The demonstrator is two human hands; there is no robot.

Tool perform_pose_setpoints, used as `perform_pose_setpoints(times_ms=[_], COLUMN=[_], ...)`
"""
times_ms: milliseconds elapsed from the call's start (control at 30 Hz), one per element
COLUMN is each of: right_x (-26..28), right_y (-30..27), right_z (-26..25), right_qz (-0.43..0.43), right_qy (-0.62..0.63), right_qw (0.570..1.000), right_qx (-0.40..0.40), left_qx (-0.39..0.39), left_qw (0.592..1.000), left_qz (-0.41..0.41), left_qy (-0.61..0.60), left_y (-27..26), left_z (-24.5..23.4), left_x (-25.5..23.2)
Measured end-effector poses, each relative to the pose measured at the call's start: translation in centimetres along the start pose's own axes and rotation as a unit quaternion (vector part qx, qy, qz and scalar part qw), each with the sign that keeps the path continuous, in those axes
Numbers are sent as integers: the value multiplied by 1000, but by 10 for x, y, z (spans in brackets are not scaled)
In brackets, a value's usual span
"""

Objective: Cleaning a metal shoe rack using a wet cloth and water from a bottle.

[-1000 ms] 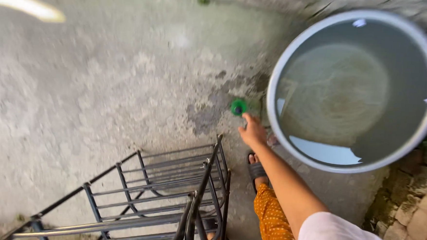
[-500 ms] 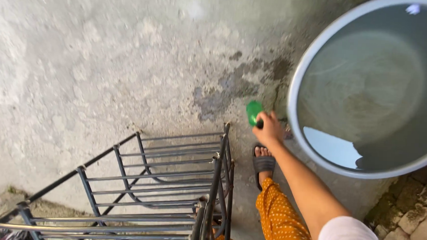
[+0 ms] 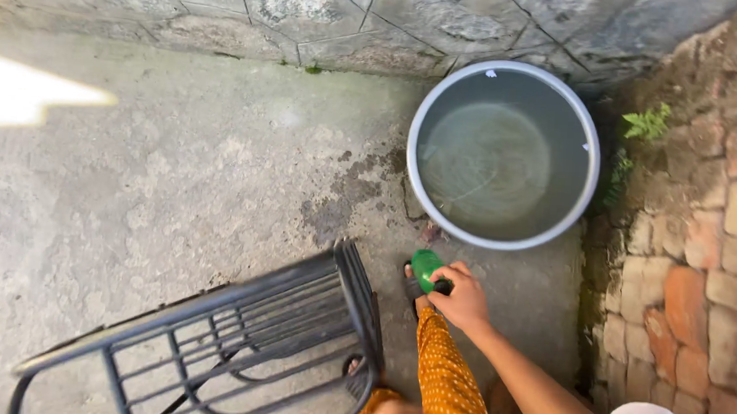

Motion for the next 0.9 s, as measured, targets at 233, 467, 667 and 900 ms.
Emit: perform_pose_setpoints(times_ms=[233, 467, 667, 900], right_x=[95, 30, -143, -317], right_y=[-101, -90, -17, 87], right_z=[-100, -65, 87, 248], right_qz=[39, 55, 151, 217], right_qy=[23, 159, 304, 24], right_qw=[996, 968, 904, 964], right_qx=[82, 184, 259, 155], left_qx=[-380, -295, -349, -319], left_qw=[911, 899, 869, 861], left_qz=[-156, -313, -295, -351], left_qy=[43, -80, -189, -180], left_y=[35, 69, 52, 10], left_z=[-138, -112, -58, -22], left_x=[-258, -179, -80, 13])
Point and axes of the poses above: each hand's wrist, its own y-axis towards the middle knuckle, its own z-axis out of the palm, x = y × z, the point moved 1 cm from there along y, towards the middle knuckle, and after that the axes turned 5 degrees about -z, right-handed, at the moved point
